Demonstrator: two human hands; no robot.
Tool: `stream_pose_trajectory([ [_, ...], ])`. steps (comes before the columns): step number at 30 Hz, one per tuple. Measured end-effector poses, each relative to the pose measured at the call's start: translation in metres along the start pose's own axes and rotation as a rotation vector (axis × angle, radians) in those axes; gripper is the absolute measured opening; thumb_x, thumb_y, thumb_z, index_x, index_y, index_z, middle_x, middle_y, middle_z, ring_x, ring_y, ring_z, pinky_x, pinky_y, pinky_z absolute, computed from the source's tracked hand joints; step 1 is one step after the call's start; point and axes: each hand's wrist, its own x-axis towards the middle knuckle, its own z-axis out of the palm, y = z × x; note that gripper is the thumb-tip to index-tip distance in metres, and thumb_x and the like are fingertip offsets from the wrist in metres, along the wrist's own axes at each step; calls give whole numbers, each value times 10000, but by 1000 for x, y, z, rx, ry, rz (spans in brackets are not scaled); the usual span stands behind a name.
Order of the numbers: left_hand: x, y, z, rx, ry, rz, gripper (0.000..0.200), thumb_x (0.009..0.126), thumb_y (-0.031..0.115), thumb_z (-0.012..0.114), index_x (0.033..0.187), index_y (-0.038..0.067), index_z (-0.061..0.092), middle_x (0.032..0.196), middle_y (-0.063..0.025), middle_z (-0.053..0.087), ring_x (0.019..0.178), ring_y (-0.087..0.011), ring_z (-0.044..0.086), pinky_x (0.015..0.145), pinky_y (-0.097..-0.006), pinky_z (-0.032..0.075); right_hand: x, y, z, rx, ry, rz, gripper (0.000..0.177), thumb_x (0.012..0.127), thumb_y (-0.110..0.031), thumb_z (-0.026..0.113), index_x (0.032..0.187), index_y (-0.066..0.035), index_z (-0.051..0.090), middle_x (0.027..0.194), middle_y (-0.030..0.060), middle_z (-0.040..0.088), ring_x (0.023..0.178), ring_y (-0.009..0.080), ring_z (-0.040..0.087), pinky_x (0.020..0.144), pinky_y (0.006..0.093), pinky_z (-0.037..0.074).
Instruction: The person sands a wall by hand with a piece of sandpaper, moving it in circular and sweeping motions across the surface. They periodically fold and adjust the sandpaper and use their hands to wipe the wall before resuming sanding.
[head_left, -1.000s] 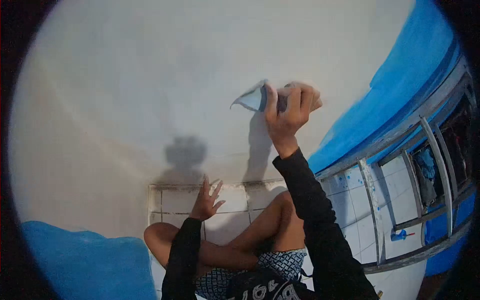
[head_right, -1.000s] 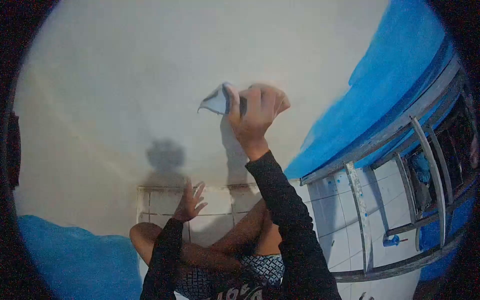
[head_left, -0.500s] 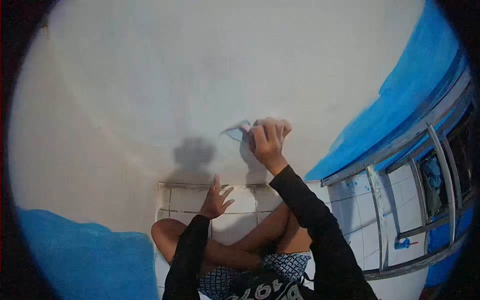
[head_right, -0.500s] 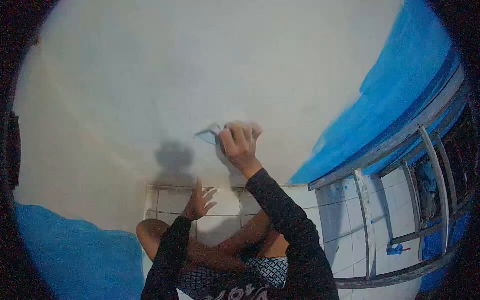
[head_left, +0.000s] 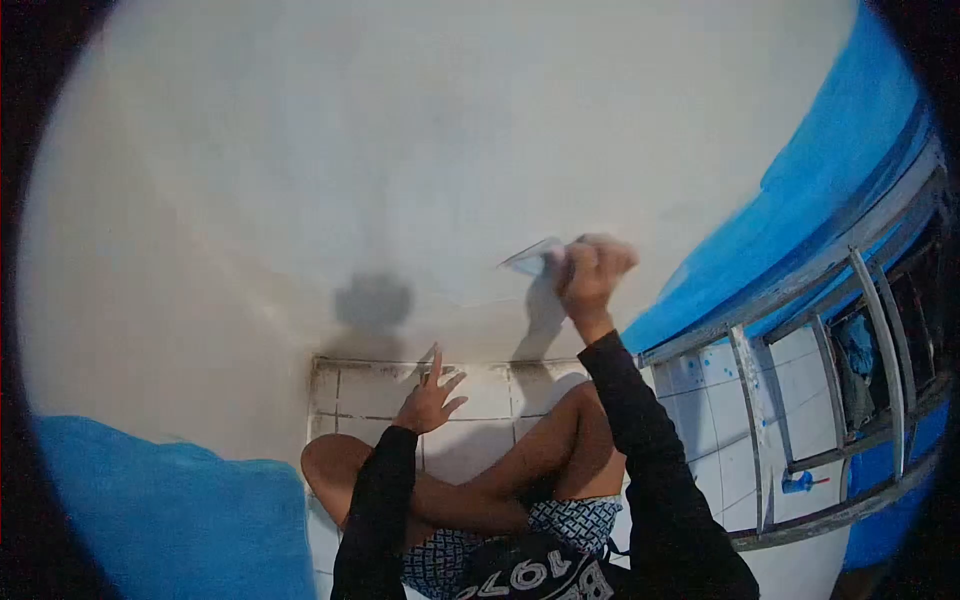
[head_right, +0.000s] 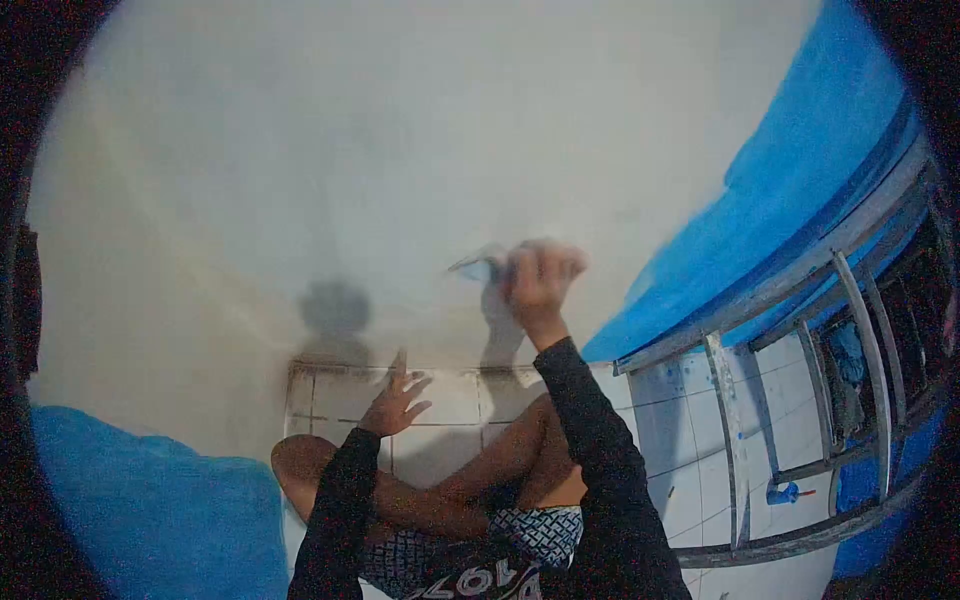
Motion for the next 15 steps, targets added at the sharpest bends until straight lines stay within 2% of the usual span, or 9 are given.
stream_pose_trajectory([
  [1,1,1,-4,-54,-38,-48,501,979,407,565,1393,125,557,1620,-237,-68,1314,-518,429,1060,-553,414,-4,-1,1,7,-9,0,179,840,-186,717,838,-112,554,909,100,575,881,300,517,837,486,355],
  [3,1,7,-4,-121,-64,-92,509,983,422,552,1400,130,550,1620,-231,-87,1302,-525,439,1075,-560,395,-15,5,6,-99,94,277,175,862,-195,692,849,-95,549,941,149,568,905,326,525,866,510,367],
  [4,3,3,-2,-27,-91,-104,505,985,424,544,1394,129,556,1623,-219,-95,1305,-493,454,1086,-554,385,-35,-1,16,-124,41,173,156,861,-179,684,858,-89,556,966,181,561,941,343,536,883,538,373],
  [6,2,8,2,61,-127,-111,501,988,426,536,1388,127,561,1625,-208,-103,1307,-460,468,1097,-547,376,-60,-15,11,-33,-212,-142,155,845,-172,696,873,-94,566,984,163,566,991,341,537,914,541,362],
  [7,1,12,4,97,-111,-115,493,990,419,535,1385,126,564,1627,-198,-100,1313,-442,468,1101,-537,377,-67,-12,9,-41,-215,-139,155,845,-172,696,873,-94,566,984,163,566,991,341,537,914,541,362],
  [9,5,11,-4,148,-92,-108,484,992,412,533,1382,126,567,1630,-189,-97,1319,-423,468,1105,-528,378,-72,1,7,14,-209,-133,103,850,-182,684,915,-180,604,1006,44,598,1025,258,547,896,524,348],
  [12,-5,12,-12,-74,-200,-173,492,993,419,533,1391,131,556,1629,-183,-93,1356,-396,433,1115,-539,364,-60,18,-4,-103,-53,155,189,825,-155,705,894,-60,557,979,148,548,957,353,506,913,529,322],
  [13,-7,10,-12,-89,-223,-186,501,993,437,528,1392,135,556,1629,-179,-96,1374,-394,406,1113,-545,365,-65,14,-2,-109,-57,151,189,825,-155,705,894,-60,557,979,148,548,957,353,506,913,529,322],
  [15,-1,8,-8,-110,-233,-183,511,993,455,523,1393,138,556,1629,-175,-99,1392,-392,380,1112,-551,365,-88,-4,19,-155,-3,346,166,823,-89,680,903,-42,541,970,163,527,949,364,491,897,525,330],
])
